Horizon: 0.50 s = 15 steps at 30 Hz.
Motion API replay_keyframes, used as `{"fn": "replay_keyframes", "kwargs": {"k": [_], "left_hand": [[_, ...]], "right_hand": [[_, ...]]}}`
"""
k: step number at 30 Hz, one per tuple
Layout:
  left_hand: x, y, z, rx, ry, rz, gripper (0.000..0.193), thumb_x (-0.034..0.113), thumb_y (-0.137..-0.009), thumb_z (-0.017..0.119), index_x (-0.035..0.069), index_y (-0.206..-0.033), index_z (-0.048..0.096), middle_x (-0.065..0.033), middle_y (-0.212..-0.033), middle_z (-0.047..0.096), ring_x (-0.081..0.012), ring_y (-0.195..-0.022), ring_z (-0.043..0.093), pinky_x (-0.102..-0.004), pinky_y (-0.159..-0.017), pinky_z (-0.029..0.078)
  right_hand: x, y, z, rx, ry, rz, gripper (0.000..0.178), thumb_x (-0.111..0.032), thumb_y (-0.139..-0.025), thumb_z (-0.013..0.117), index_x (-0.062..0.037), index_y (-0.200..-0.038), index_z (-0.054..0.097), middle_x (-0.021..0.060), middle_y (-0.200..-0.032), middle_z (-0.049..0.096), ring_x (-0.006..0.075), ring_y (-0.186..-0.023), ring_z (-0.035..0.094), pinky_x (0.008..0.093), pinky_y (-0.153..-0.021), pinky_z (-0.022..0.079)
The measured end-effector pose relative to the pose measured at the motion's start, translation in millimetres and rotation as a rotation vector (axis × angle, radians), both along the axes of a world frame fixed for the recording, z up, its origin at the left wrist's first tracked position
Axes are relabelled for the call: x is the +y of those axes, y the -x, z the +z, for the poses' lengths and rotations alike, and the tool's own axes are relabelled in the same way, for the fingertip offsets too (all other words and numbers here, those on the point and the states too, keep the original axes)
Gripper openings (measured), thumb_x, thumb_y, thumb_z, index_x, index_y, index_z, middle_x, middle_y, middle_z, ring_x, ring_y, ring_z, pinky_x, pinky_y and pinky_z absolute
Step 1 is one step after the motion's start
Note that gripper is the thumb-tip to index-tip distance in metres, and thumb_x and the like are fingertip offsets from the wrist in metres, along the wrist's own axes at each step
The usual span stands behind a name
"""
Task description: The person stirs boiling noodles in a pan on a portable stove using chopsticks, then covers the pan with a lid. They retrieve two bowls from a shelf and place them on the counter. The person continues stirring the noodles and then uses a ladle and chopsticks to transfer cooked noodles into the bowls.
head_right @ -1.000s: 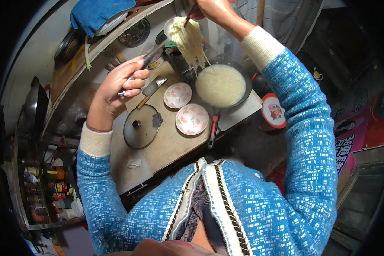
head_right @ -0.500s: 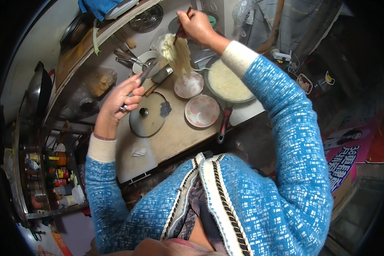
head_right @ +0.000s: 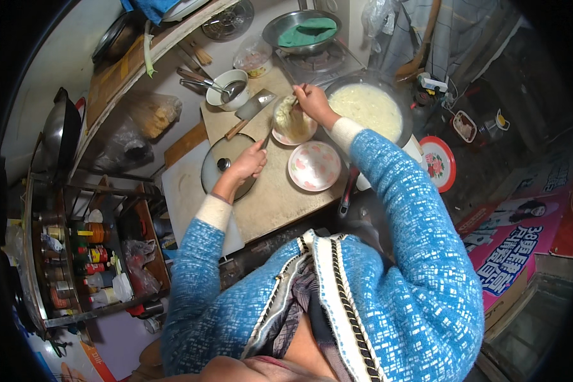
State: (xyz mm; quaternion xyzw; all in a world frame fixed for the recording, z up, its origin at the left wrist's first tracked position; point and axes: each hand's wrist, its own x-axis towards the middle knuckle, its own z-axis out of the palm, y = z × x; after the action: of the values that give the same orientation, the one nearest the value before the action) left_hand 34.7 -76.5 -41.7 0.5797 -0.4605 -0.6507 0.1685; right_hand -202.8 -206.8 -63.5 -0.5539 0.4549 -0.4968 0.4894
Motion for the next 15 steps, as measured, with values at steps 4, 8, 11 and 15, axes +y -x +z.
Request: {"fn": "replay_keyframes", "kwargs": {"k": [4,8,11,15], "left_hand": [[4,13,-30,-0.566,0.385,-0.148,0.058,0.018,-0.094,0.048,0.002,-0.148,0.033,-0.0301,-0.137,0.05,-0.0387,-0.131,0.048,-0.0383,-0.109,0.036],[15,16,-24,-0.573,0.457,-0.134,0.058,0.019,-0.094,0.048,0.002,-0.148,0.033,-0.03,-0.13,0.054,-0.041,-0.122,0.053,-0.0421,-0.104,0.041],[21,19,-15,-0.543,0.54,-0.12,0.059,0.019,-0.094,0.048,0.003,-0.148,0.032,-0.032,-0.121,0.058,-0.045,-0.114,0.057,-0.0469,-0.099,0.044],[29,21,-5,-0.481,0.509,-0.066,0.057,0.016,-0.095,0.047,0.002,-0.149,0.033,-0.0262,-0.137,0.051,-0.0369,-0.127,0.05,-0.0389,-0.107,0.039]], "right_hand": [[-2,31,15,0.078,-0.108,0.018,0.034,-0.028,-0.098,0.057,0.0045,-0.092,0.065,0.0066,-0.076,0.067,0.0138,-0.059,0.066,0.0274,-0.053,0.053],[-12,63,46,0.19,0.035,-0.012,0.037,-0.03,-0.099,0.055,0.0037,-0.089,0.066,0.0083,-0.069,0.066,0.0145,-0.057,0.066,0.0289,-0.052,0.051],[-18,57,48,0.352,0.022,-0.015,0.037,-0.029,-0.098,0.053,0.0046,-0.09,0.066,0.0166,-0.073,0.067,0.023,-0.06,0.068,0.0351,-0.058,0.053],[-25,26,25,0.725,0.232,-0.069,0.032,-0.026,-0.095,0.053,0.0027,-0.092,0.068,0.0242,-0.083,0.068,0.0391,-0.076,0.068,0.0451,-0.072,0.054]]}}
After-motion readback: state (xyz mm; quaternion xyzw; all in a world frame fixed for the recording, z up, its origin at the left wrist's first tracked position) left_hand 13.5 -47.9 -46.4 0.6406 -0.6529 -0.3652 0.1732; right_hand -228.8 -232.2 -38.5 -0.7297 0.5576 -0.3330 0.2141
